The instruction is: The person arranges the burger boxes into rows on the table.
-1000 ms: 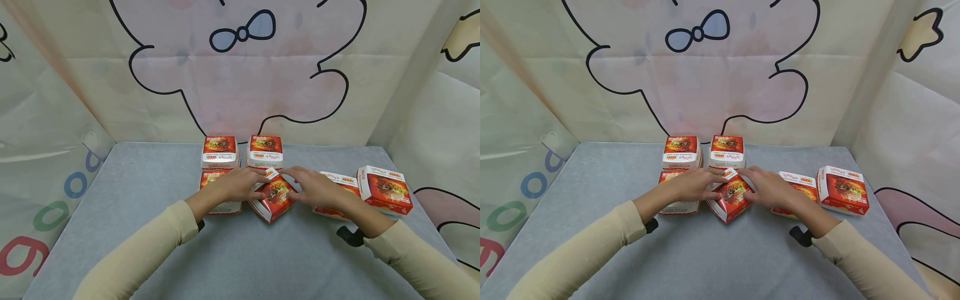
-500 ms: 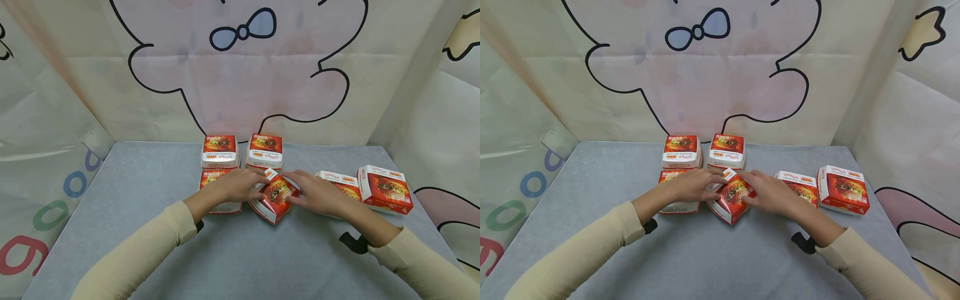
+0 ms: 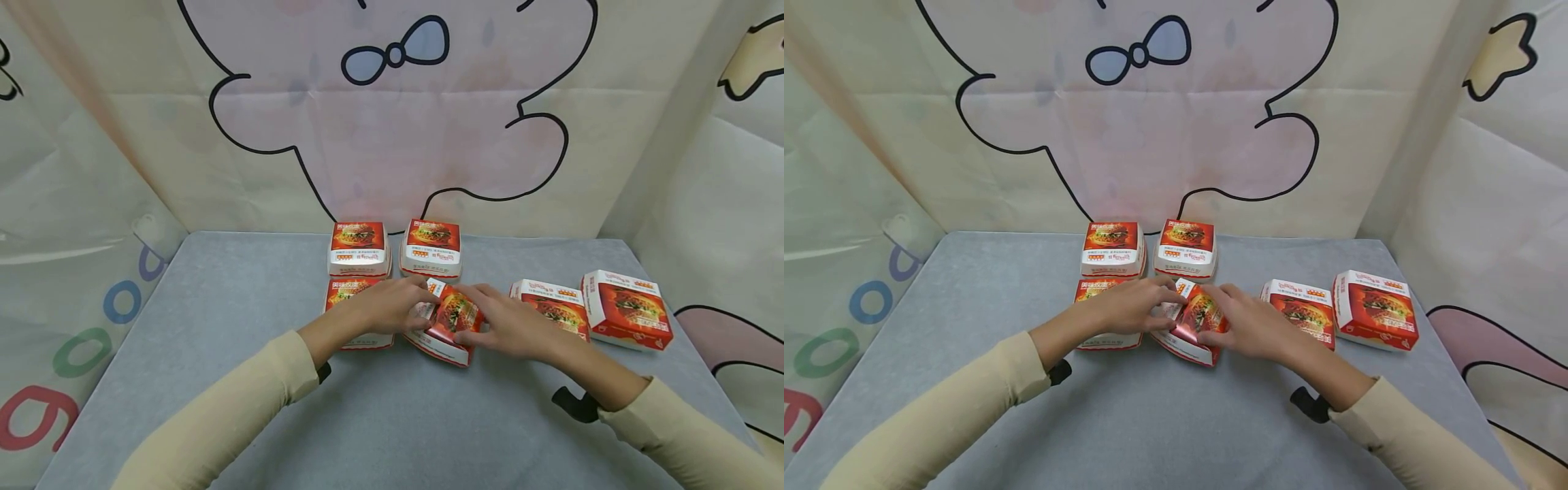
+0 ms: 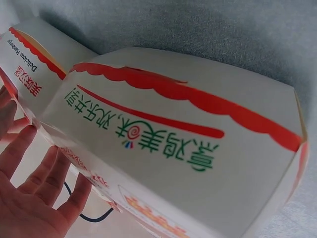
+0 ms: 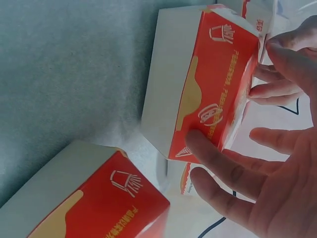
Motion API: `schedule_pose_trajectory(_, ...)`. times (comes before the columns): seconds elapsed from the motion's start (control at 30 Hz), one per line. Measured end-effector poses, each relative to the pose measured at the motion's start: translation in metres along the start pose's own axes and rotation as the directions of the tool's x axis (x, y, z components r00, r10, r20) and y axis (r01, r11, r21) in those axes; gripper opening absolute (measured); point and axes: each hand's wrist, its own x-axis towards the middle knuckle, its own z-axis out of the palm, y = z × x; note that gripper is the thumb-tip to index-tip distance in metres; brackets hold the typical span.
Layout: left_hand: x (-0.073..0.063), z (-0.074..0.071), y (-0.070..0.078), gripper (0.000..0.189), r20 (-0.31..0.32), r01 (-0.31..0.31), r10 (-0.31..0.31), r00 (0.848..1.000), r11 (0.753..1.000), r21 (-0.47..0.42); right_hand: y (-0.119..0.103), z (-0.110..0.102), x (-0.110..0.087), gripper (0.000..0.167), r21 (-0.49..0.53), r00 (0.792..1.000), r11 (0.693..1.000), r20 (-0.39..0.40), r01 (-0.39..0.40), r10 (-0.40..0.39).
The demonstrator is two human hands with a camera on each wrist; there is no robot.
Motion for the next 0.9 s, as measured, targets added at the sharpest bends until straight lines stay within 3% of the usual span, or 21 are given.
schedule_pose_trajectory(0.23, -0.001, -0.001, -0.001, 0.043, -0.001, 0.007, -0.007, 1.0, 1.0, -0.001, 0.0, 0.005, -0.001, 0.089, -0.055, 1.0, 0.998, -0.008, 0.027, -0.027)
schedule_pose_trajectory(0.43, -0.001, -0.003, -0.002, 0.039, -0.048, -0.007, 0.005, 0.999, 0.999, -0.04, 0.004, 0.006, 0.001, 0.086, -0.085, 0.999, 0.995, 0.017, 0.052, -0.051)
schedule_pose_trajectory(0.63, 0.0, -0.005, -0.003, 0.048, -0.056, 0.037, -0.04, 0.998, 0.997, -0.063, 0.008, 0.001, 0.006, 0.087, -0.058, 0.994, 0.995, 0.083, 0.078, -0.073)
schedule_pose_trajectory(0.9, 0.005, -0.003, -0.005, 0.063, -0.018, 0.029, -0.03, 0.999, 0.998, -0.061, 0.01, -0.006, 0.009, 0.084, -0.018, 0.982, 0.991, 0.138, 0.13, -0.127)
